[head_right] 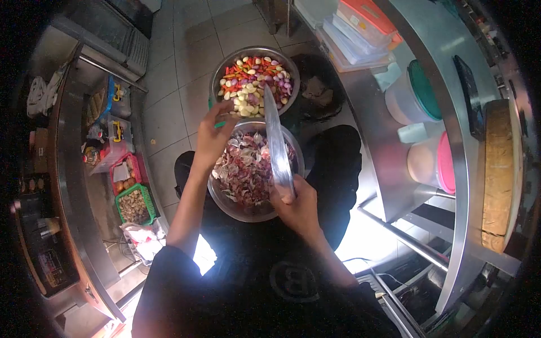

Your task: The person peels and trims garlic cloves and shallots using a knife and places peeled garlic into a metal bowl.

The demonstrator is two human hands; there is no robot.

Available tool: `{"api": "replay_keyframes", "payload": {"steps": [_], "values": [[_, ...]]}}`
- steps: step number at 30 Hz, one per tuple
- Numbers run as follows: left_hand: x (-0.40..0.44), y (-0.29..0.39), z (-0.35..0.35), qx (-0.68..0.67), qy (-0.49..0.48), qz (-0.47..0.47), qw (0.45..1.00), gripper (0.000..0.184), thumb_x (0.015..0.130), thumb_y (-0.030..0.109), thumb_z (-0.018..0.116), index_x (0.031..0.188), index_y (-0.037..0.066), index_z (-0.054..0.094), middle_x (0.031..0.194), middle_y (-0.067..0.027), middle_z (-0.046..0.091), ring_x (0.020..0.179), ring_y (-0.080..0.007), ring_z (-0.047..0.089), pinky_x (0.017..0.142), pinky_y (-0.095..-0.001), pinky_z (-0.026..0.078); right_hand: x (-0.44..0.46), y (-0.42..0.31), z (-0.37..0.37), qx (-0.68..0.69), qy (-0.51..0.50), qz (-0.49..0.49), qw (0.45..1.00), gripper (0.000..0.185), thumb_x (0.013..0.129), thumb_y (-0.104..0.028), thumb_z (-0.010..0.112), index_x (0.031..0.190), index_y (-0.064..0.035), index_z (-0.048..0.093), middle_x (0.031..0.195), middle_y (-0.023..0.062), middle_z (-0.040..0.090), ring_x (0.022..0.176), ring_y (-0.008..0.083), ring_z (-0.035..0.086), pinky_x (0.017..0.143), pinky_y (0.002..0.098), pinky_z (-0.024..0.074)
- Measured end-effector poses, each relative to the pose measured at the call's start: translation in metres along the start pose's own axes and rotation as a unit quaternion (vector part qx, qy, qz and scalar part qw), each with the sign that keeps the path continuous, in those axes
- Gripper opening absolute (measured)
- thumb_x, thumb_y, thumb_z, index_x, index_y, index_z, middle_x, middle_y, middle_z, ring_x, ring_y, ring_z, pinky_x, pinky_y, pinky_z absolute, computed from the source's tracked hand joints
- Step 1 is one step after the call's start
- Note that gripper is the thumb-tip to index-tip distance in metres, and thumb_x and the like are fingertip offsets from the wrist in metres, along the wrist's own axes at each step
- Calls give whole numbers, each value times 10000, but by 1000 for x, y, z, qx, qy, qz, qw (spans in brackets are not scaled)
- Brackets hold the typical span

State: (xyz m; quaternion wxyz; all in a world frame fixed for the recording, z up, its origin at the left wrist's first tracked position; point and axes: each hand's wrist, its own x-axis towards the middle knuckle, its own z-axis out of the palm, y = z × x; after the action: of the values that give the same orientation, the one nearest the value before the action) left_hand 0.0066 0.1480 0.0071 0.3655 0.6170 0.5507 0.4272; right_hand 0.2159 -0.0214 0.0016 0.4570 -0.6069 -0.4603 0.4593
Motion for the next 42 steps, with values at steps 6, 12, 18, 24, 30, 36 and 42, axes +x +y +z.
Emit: {"api": "replay_keyframes", "payload": {"steps": [6, 12, 18, 24, 30, 36, 42], "values": [[-73, -20, -22, -15, -81, -87, 993, 208, 1037, 78, 696, 1211, -32, 725, 1060, -79, 775, 978, -149, 720, 769, -314, 568, -6, -5, -3, -113, -37, 76, 990, 249, 940, -177, 858, 992, 43, 756, 778, 92, 767, 671, 146, 702, 643, 328, 556], [-147, -42, 22, 229, -249, 51, 940, 370, 892, 84, 732, 1261, 56, 726, 1150, -128, 737, 1182, -343, 702, 973, -476, 569, 2, -4, -2, -26, -8, 97, 995, 255, 961, -183, 854, 964, 49, 750, 729, 45, 723, 522, 100, 619, 464, 299, 455], [-164, -47, 44, 287, -271, 23, 919, 616, 835, 63, 750, 1437, 80, 621, 1379, -193, 605, 1309, -396, 625, 1082, -493, 550, -3, -12, -3, -31, -4, 134, 990, 247, 988, -186, 825, 1032, 41, 736, 729, 45, 711, 498, 103, 606, 444, 280, 447], [-169, -64, 49, 298, -253, -13, 921, 662, 847, 42, 758, 1478, 132, 581, 1462, -173, 589, 1318, -390, 645, 1201, -663, 375, -3, -7, -3, -21, -16, 139, 990, 256, 994, -194, 819, 1029, 45, 731, 734, 49, 710, 498, 112, 609, 448, 287, 454], [-168, -51, 43, 323, -254, -6, 912, 609, 814, 50, 805, 1402, 115, 661, 1452, -197, 581, 1332, -417, 615, 1203, -628, 396, -4, -6, -6, -51, -26, 143, 988, 266, 986, -212, 822, 1035, 37, 744, 763, 76, 739, 574, 127, 660, 531, 312, 513], [-162, -25, 39, 379, -267, 45, 885, 604, 799, 26, 809, 1385, 91, 674, 1368, -182, 642, 1318, -407, 624, 1128, -561, 504, -4, 3, -7, -67, -14, 105, 992, 248, 977, -192, 815, 1036, 41, 753, 848, 111, 782, 761, 144, 718, 714, 336, 557], [-168, -56, 55, 383, -304, 77, 869, 444, 909, 82, 686, 1350, 140, 697, 1345, -149, 649, 1196, -349, 676, 1009, -450, 578, -6, 5, -7, -69, -22, 121, 990, 253, 982, -192, 813, 1054, 42, 751, 819, 93, 774, 704, 123, 694, 664, 327, 545]]}}
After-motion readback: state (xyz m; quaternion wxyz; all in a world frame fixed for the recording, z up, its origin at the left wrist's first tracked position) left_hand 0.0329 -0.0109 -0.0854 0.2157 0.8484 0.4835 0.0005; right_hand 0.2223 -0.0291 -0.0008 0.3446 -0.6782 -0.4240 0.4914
